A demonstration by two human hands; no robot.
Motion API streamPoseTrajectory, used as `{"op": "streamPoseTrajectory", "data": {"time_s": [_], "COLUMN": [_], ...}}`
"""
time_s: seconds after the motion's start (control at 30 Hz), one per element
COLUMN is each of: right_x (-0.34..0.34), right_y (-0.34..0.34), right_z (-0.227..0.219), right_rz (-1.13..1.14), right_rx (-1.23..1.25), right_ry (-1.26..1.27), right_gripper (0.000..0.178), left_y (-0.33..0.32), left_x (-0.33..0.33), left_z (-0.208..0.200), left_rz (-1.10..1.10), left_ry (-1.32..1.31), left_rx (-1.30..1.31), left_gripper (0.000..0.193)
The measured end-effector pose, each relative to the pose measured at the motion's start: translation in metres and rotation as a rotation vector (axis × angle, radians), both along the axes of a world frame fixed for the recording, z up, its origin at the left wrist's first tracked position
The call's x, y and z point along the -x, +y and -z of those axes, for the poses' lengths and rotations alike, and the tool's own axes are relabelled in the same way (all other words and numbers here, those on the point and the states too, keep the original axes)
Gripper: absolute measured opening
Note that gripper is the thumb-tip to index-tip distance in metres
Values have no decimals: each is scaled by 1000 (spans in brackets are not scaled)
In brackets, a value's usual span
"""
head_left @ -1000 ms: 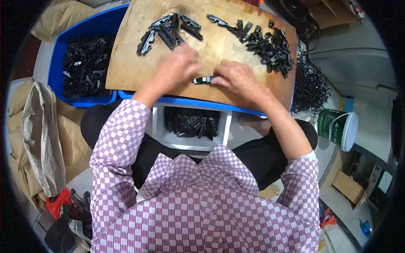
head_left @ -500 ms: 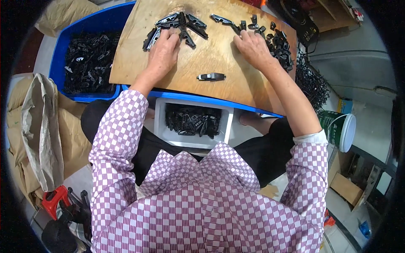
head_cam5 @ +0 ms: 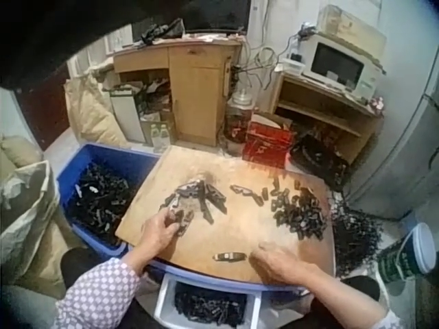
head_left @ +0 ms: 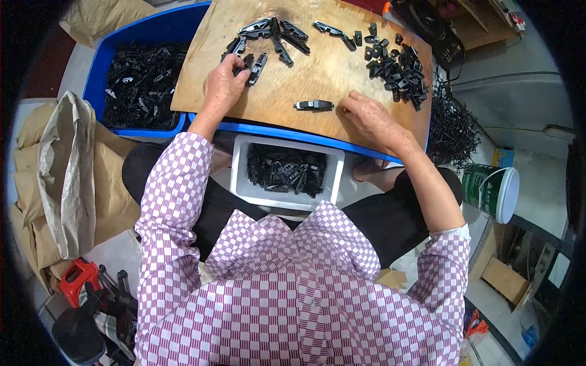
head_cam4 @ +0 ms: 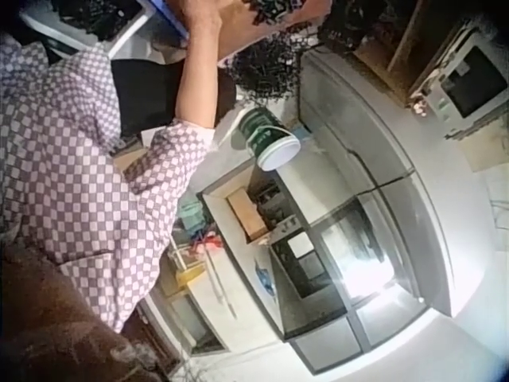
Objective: Assembling small black plastic components by hand at a workstation.
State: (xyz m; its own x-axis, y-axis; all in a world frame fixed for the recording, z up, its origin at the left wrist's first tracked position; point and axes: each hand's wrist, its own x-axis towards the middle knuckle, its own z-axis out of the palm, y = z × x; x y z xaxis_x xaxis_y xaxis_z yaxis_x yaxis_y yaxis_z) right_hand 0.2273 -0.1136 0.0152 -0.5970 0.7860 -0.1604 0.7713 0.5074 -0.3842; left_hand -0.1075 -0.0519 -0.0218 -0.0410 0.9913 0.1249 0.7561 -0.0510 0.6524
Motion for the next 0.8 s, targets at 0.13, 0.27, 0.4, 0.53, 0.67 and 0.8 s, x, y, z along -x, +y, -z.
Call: {"op": "streamPoseTrajectory", "data": {"time_s": [0.13,0.27,0.4,0.53,0.67,0.8], "right_x": [-3,5,7,2,1,2], "right_y": [-1,-6,-11,-13,-12,-11], "right_z": [2,9,11,13,16,10], "right_rz": [76,296,436,444,378,356], "right_rx": [-61,-168,-146,-80,-128,-145], "right_ry": [153,191,130,82,129,125], "right_gripper": [31,38,44,40,36,31], "left_y": [-3,-7,-9,-13,-9,-3], "left_x": [-4,-29,-70,-91,-94,-94], "left_z": [-14,-18,-16,-22,-32,-34], "left_rz": [-8,131,334,380,433,543], "left_ry": [-49,-149,-142,-5,246,321], "left_rx": [-26,-101,-167,-58,-60,-65], "left_gripper": [20,21,24,23,19,17]}}
